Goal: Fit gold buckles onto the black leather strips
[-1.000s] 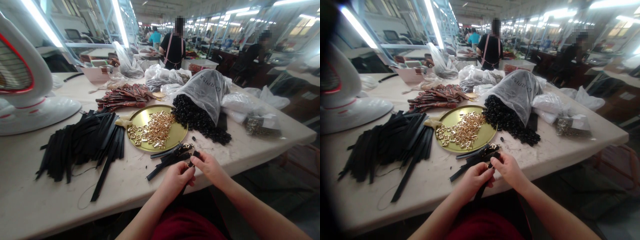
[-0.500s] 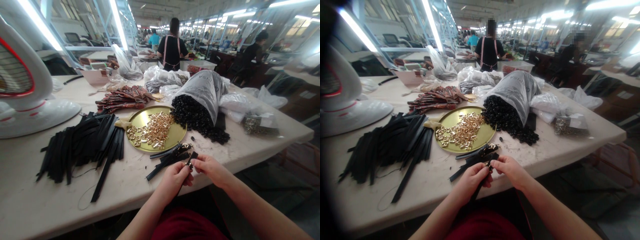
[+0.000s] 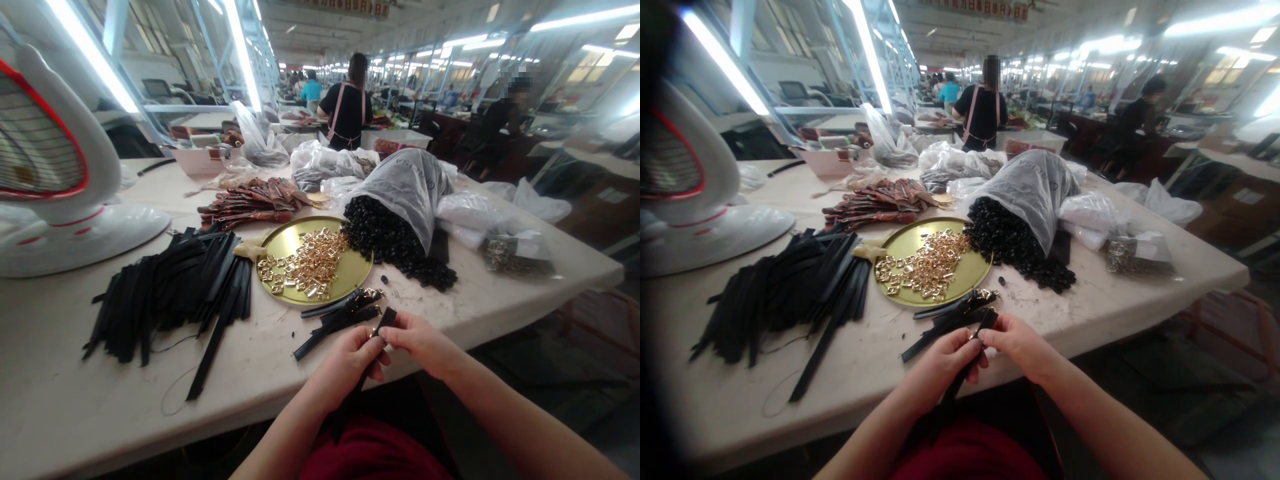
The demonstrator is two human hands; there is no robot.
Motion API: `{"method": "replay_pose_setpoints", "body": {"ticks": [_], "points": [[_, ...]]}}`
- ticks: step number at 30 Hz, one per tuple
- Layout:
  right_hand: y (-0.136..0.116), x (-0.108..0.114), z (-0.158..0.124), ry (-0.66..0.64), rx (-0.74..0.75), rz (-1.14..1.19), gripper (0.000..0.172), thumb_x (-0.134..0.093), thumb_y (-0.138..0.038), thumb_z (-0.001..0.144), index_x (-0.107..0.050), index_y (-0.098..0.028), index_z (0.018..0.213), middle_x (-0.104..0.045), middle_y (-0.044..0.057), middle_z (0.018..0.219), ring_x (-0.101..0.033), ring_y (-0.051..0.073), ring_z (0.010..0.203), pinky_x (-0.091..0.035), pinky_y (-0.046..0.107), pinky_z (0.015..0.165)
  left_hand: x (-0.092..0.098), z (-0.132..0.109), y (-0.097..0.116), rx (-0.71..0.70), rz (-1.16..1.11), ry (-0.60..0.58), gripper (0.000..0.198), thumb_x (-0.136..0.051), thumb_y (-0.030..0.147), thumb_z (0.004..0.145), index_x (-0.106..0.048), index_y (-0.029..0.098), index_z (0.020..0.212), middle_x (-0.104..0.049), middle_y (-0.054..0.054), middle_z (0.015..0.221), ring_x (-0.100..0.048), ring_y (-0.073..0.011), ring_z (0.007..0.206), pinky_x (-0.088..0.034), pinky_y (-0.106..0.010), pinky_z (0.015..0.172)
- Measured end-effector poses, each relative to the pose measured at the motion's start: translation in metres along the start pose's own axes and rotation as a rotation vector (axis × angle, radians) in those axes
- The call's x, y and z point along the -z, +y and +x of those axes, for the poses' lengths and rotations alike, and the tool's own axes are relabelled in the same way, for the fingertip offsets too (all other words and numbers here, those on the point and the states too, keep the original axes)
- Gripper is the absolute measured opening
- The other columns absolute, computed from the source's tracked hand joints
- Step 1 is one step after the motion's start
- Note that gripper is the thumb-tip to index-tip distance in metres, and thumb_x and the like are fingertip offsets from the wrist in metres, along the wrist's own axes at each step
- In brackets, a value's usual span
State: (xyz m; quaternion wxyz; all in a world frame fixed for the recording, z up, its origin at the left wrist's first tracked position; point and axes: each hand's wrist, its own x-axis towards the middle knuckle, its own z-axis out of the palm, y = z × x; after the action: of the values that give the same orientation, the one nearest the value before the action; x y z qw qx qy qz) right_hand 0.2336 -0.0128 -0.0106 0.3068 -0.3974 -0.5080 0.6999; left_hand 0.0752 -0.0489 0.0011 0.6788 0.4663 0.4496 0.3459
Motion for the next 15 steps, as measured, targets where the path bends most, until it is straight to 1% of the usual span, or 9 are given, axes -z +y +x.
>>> {"method": "replay_pose_setpoints", "body": {"ticks": [3,5,8,10,13,15], "points": [[-0.005,0.003,0.001,0.134,0.115,-0.124,0.018,-0.066,-0.029,0.070,-0.059,-0.016,0.080,-0.060,-0.001,0.072,-0.052,0.013,0.068,-0.038,0.027,0.066,0.003,0.000,-0.002,0.029,-0.006,0.004,0.025,-0.050,0.038,0.080,-0.051,0.014,0.073,-0.060,0.000,0.064,-0.050,-0.0072,0.049,-0.037,-0.020,0.052],[-0.006,0.008,0.004,0.186,0.130,-0.104,0.017,-0.066,-0.031,0.070,-0.059,-0.016,0.077,-0.058,-0.002,0.070,-0.049,0.012,0.066,-0.037,0.026,0.064,0.005,0.000,-0.003,0.043,0.001,0.002,0.024,-0.049,0.038,0.080,-0.050,0.015,0.074,-0.061,0.000,0.067,-0.049,-0.0066,0.048,-0.036,-0.019,0.050],[-0.003,0.012,0.007,0.194,0.082,-0.037,0.019,-0.067,-0.033,0.069,-0.058,-0.016,0.070,-0.051,-0.004,0.060,-0.041,0.010,0.056,-0.032,0.024,0.055,0.008,0.001,-0.006,0.044,0.022,0.035,0.024,-0.049,0.039,0.080,-0.050,0.016,0.073,-0.059,0.001,0.064,-0.043,-0.0047,0.043,-0.031,-0.017,0.044],[0.001,0.012,0.008,0.181,0.056,-0.024,0.020,-0.067,-0.034,0.069,-0.059,-0.016,0.072,-0.050,-0.004,0.060,-0.038,0.009,0.054,-0.031,0.024,0.054,0.009,0.004,-0.009,0.042,0.037,0.069,0.025,-0.049,0.041,0.080,-0.051,0.016,0.076,-0.057,0.003,0.060,-0.038,-0.0040,0.039,-0.026,-0.017,0.040],[0.004,0.007,0.008,0.182,0.032,-0.046,0.022,-0.067,-0.035,0.070,-0.061,-0.016,0.079,-0.054,-0.002,0.065,-0.040,0.010,0.056,-0.034,0.024,0.055,0.010,0.008,-0.013,0.034,0.077,0.096,0.027,-0.048,0.043,0.080,-0.055,0.017,0.083,-0.053,0.005,0.056,-0.034,-0.0037,0.036,-0.023,-0.017,0.037],[0.004,0.004,0.008,0.184,0.027,-0.092,0.023,-0.065,-0.036,0.071,-0.062,-0.016,0.082,-0.058,-0.001,0.069,-0.045,0.011,0.059,-0.037,0.024,0.056,0.010,0.010,-0.014,0.032,0.095,0.100,0.026,-0.049,0.042,0.079,-0.055,0.017,0.081,-0.054,0.005,0.056,-0.038,-0.0043,0.036,-0.026,-0.017,0.037]]}}
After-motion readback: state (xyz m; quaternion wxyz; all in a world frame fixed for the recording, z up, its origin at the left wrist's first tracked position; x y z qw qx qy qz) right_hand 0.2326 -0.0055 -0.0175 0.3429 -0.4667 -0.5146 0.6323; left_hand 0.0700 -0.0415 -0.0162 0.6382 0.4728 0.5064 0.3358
